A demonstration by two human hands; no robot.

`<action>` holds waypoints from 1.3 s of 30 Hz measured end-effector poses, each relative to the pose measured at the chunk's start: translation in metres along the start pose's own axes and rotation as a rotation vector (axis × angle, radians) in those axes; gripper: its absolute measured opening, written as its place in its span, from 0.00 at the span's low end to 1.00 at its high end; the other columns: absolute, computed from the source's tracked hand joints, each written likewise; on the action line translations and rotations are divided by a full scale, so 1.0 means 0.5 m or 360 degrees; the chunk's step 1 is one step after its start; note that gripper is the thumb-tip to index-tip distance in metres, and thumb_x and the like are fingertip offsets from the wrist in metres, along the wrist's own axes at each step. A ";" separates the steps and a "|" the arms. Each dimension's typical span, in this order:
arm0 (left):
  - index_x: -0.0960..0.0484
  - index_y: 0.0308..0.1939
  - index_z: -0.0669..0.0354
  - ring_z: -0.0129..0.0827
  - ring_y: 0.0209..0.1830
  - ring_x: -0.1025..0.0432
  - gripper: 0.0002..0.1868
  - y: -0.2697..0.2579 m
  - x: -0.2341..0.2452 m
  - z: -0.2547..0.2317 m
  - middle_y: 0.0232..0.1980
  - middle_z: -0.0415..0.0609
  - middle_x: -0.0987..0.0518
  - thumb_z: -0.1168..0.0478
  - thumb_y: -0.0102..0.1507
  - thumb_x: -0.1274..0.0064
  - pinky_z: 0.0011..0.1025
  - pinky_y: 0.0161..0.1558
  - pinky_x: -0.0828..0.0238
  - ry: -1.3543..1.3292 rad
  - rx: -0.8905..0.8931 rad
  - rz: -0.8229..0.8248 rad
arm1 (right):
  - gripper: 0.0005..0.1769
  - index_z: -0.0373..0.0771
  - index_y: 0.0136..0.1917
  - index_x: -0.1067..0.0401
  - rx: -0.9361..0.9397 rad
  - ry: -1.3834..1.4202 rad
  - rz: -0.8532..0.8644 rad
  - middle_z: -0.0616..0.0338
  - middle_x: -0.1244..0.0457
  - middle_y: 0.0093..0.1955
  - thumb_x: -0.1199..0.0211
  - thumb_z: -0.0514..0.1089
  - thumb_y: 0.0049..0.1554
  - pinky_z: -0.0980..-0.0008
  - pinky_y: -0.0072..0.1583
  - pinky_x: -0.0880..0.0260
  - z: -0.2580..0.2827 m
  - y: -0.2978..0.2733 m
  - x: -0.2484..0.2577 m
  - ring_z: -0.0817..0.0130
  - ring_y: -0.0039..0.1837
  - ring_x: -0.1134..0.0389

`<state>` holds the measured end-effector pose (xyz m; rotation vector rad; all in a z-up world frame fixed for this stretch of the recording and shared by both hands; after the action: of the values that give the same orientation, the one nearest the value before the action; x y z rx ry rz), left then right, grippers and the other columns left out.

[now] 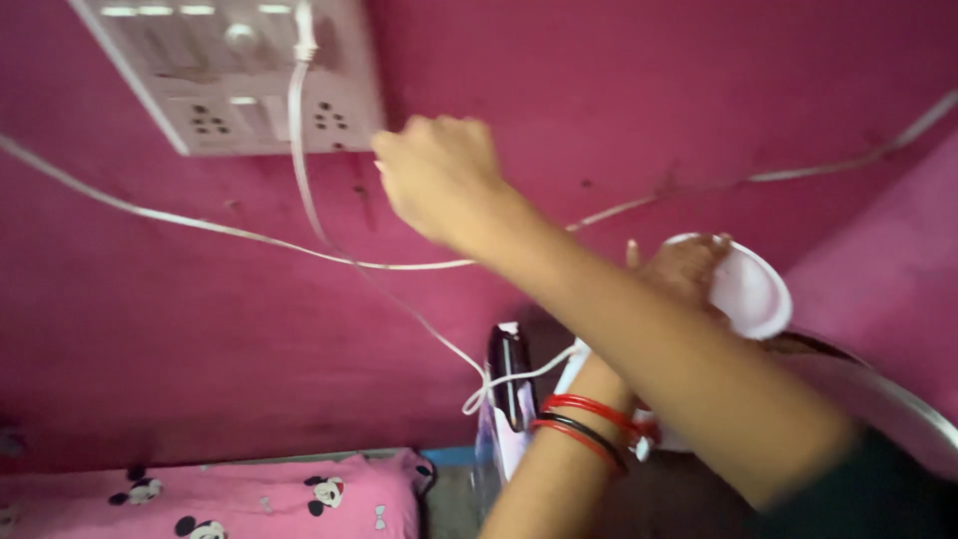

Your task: The person scoops a thick paste from a metal bowl into a blender jar, secures the lid, and operates the blender. They then open the jar, stir the contents, and repeat the blending process.

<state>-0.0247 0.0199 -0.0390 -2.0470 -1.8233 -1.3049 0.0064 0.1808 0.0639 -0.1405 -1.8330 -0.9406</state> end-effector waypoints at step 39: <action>0.31 0.66 0.50 0.43 0.74 0.40 0.46 0.140 -0.041 -0.071 0.67 0.47 0.27 0.49 0.48 0.25 0.61 0.76 0.70 0.0748 0.0459 0.0895 | 0.25 0.31 0.36 0.29 -0.2479 0.1713 0.0530 0.56 0.36 0.26 0.57 0.48 0.65 0.67 0.32 0.36 -0.127 -1.090 -0.415 0.69 0.28 0.35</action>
<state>0.0183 -0.0358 0.0010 -1.7228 -1.0572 -1.1438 -0.1171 -0.1709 -0.3893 -0.6853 0.1514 -1.5479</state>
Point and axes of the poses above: each hand's wrist, its own y-axis towards the middle knuckle, its own x-axis out of the back of the hand, z = x × y, the point moved 1 cm from there along y, towards the middle knuckle
